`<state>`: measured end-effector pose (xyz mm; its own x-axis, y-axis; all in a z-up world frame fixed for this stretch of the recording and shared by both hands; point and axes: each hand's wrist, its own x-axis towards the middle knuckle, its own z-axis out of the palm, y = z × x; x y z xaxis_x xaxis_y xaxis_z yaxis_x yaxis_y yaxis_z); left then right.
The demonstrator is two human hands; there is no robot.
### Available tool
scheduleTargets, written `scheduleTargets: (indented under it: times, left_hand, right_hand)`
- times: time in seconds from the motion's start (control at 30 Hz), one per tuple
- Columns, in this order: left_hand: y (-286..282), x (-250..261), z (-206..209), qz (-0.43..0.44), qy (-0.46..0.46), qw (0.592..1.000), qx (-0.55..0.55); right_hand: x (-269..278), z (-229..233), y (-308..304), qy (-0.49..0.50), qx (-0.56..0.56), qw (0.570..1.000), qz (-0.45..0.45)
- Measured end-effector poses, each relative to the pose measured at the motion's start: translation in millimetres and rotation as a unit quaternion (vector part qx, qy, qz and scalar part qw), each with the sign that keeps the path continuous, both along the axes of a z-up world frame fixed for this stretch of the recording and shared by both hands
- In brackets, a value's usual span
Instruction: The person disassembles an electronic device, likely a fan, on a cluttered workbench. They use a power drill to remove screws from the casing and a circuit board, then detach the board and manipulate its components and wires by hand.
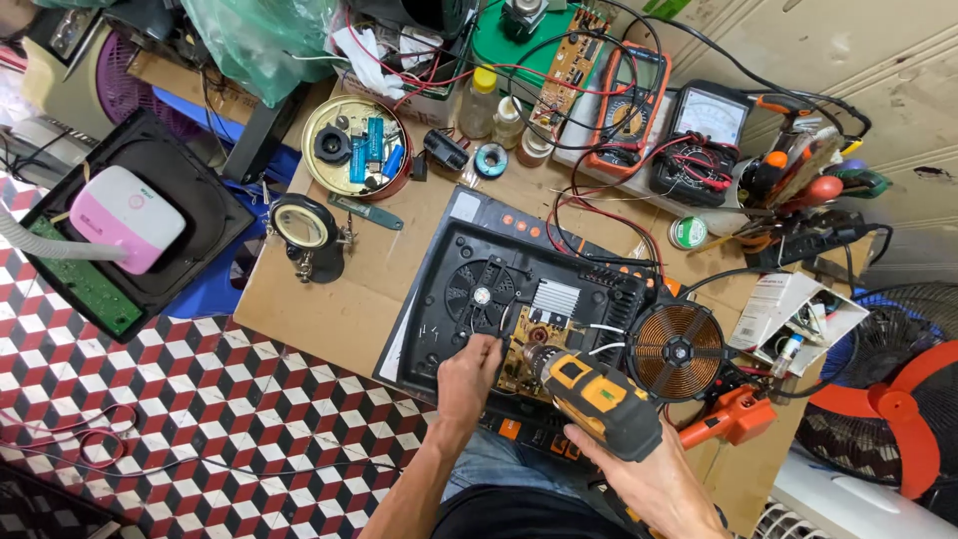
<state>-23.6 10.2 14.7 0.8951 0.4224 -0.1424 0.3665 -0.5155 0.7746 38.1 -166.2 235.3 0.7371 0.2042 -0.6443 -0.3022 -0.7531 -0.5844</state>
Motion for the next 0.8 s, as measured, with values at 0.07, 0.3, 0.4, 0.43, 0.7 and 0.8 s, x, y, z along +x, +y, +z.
scheduleTargets:
  times: [0.07, 0.3, 0.4, 0.43, 0.7, 0.8]
  left_hand:
    - [9, -16, 10, 0.076, -0.044, 0.995, -0.040]
    - [71, -31, -24, 0.210, -0.033, 0.945, -0.248]
    - [78, -18, -7, 0.206, -0.039, 0.938, -0.277]
    - [74, -14, 10, 0.203, -0.023, 0.947, -0.248]
    - [-11, -30, 14, 0.037, 0.145, 0.986, -0.070]
    - [-39, -41, -8, -0.010, 0.184, 0.983, -0.009]
  right_hand:
    - [-8, -9, -11, -0.050, 0.062, 0.996, 0.032]
    - [-33, -40, -50, -0.048, 0.089, 0.993, -0.053]
    - [-41, -47, -72, -0.107, 0.029, 0.994, -0.009]
    - [-43, -49, -79, -0.079, 0.047, 0.994, -0.058]
    - [-45, -62, -94, -0.028, 0.065, 0.967, -0.243]
    - [-46, -58, -94, -0.024, 0.121, 0.946, -0.298]
